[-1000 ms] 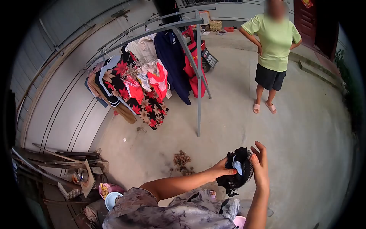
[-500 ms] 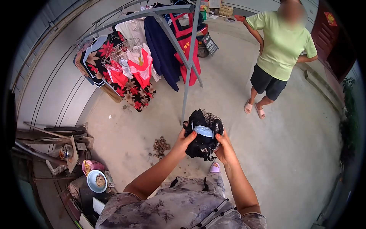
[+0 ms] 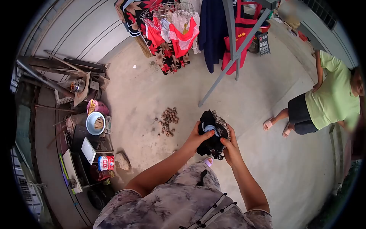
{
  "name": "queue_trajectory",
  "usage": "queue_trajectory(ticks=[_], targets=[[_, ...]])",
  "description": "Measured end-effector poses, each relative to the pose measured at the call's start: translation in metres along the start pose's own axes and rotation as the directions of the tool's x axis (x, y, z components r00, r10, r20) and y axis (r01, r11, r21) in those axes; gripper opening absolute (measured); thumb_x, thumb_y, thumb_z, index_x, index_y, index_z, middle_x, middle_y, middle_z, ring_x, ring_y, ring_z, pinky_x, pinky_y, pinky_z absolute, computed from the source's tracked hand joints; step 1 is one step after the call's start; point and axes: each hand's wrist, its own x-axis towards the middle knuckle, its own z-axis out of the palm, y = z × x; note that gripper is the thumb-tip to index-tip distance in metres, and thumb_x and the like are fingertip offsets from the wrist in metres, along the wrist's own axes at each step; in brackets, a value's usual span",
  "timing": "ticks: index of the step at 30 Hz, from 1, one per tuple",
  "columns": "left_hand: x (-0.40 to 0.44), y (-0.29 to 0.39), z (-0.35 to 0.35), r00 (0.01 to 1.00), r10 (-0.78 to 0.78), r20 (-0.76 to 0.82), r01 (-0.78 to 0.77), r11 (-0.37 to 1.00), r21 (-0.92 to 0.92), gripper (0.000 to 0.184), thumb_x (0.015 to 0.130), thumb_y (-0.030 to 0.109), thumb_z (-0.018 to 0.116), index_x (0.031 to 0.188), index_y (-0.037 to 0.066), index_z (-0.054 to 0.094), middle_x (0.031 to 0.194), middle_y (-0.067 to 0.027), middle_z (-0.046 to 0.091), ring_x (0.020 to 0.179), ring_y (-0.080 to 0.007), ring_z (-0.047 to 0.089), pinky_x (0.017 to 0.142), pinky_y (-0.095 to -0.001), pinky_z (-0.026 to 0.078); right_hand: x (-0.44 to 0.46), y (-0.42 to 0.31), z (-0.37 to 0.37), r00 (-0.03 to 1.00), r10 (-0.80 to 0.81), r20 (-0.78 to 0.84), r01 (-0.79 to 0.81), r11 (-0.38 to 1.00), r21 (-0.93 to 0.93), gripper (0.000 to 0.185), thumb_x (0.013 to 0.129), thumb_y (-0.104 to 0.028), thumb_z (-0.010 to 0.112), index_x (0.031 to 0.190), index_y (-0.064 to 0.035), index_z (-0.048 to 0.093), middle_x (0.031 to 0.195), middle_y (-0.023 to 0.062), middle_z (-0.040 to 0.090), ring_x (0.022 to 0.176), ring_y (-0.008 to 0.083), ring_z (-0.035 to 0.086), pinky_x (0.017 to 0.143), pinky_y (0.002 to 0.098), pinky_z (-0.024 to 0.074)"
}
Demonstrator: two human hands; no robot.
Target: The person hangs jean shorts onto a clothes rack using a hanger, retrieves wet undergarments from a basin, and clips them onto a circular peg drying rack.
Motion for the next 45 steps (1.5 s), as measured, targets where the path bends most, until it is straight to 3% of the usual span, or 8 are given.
queue_trajectory(ticks=[5,11,15,21,33,36,41,45], targets=[[0.006,-0.009,-0.019,0.968,0.191,-0.162,-0.214,0.968,-0.133,0.048,0.080,0.012,0.071,0.118,0.003,0.043,0.104,-0.0089,0.059,0.092,-0.0166,0.061,0.077,-0.0302,0.053,0.022,0.015,0.025,0.979,-0.086,-0.187,0.111,0.986,0.127,0.054,0.085,-0.017,0.055,0.135,-0.0125,0.035,0.130,0.0090,0.046,0.122,0.0240,0.044,0.102,0.0396,0.0375],[-0.003,0.052,-0.094,0.997,0.032,0.064,0.032,0.604,-0.797,0.038,0.086,0.022,0.062,0.118,0.005,0.051,0.113,-0.0106,0.060,0.102,-0.0255,0.060,0.091,-0.0399,0.048,0.059,0.023,0.084,0.969,-0.175,-0.176,0.230,0.900,0.369,0.048,0.086,-0.029,0.055,0.129,-0.0084,0.046,0.128,0.0096,0.052,0.120,0.0283,0.047,0.104,0.0464,0.0347],[-0.012,0.089,-0.167,0.985,0.165,-0.050,-0.131,0.531,-0.837,0.043,0.087,0.032,0.060,0.120,0.006,0.052,0.118,-0.0135,0.058,0.111,-0.0291,0.055,0.097,-0.0476,0.042,0.094,0.029,0.154,0.969,-0.122,-0.216,0.206,0.883,0.422,0.051,0.083,-0.031,0.058,0.127,-0.0086,0.047,0.128,0.0102,0.052,0.119,0.0326,0.048,0.101,0.0534,0.0364],[-0.027,0.150,-0.299,0.944,0.261,-0.203,-0.319,0.549,-0.773,0.069,0.086,0.059,0.043,0.131,0.006,0.042,0.127,-0.0184,0.051,0.117,-0.0380,0.049,0.101,-0.0508,0.039,0.155,0.069,0.245,0.994,-0.058,0.098,-0.006,0.831,0.557,0.055,0.081,-0.037,0.055,0.127,-0.0081,0.046,0.130,0.0117,0.050,0.119,0.0391,0.046,0.099,0.0630,0.0337],[-0.037,0.238,-0.420,0.688,0.323,-0.650,-0.725,0.336,-0.601,0.050,0.083,0.041,0.052,0.118,0.006,0.053,0.117,-0.0122,0.058,0.109,-0.0303,0.055,0.096,-0.0467,0.045,0.229,0.070,0.300,0.990,-0.122,0.074,0.063,0.837,0.543,0.047,0.083,-0.045,0.050,0.117,-0.0141,0.054,0.117,0.0093,0.057,0.110,0.0320,0.052,0.090,0.0562,0.0421],[-0.030,0.241,-0.438,0.795,0.413,-0.445,-0.598,0.408,-0.690,0.049,0.085,0.039,0.044,0.118,0.003,0.053,0.115,-0.0156,0.059,0.106,-0.0334,0.057,0.097,-0.0486,0.044,0.257,0.056,0.302,0.998,-0.050,0.034,0.024,0.847,0.531,0.048,0.083,-0.046,0.051,0.119,-0.0145,0.054,0.118,0.0095,0.057,0.106,0.0310,0.054,0.085,0.0495,0.0441],[0.001,0.269,-0.405,0.842,0.393,-0.369,-0.538,0.589,-0.602,0.048,0.090,0.042,0.048,0.120,0.005,0.054,0.111,-0.0137,0.062,0.102,-0.0317,0.059,0.095,-0.0465,0.045,0.317,0.038,0.305,0.966,-0.136,0.221,-0.006,0.841,0.541,0.052,0.086,-0.040,0.049,0.130,-0.0107,0.046,0.132,0.0131,0.048,0.121,0.0370,0.045,0.100,0.0638,0.0319],[0.046,0.289,-0.373,0.930,0.366,-0.040,-0.298,0.684,-0.666,0.046,0.088,0.051,0.050,0.101,0.007,0.060,0.091,-0.0110,0.065,0.084,-0.0271,0.062,0.075,-0.0415,0.051,0.357,0.026,0.293,0.953,-0.169,0.250,0.044,0.898,0.438,0.053,0.087,-0.033,0.053,0.133,-0.0085,0.043,0.135,0.0119,0.046,0.122,0.0334,0.046,0.103,0.0545,0.0326]])
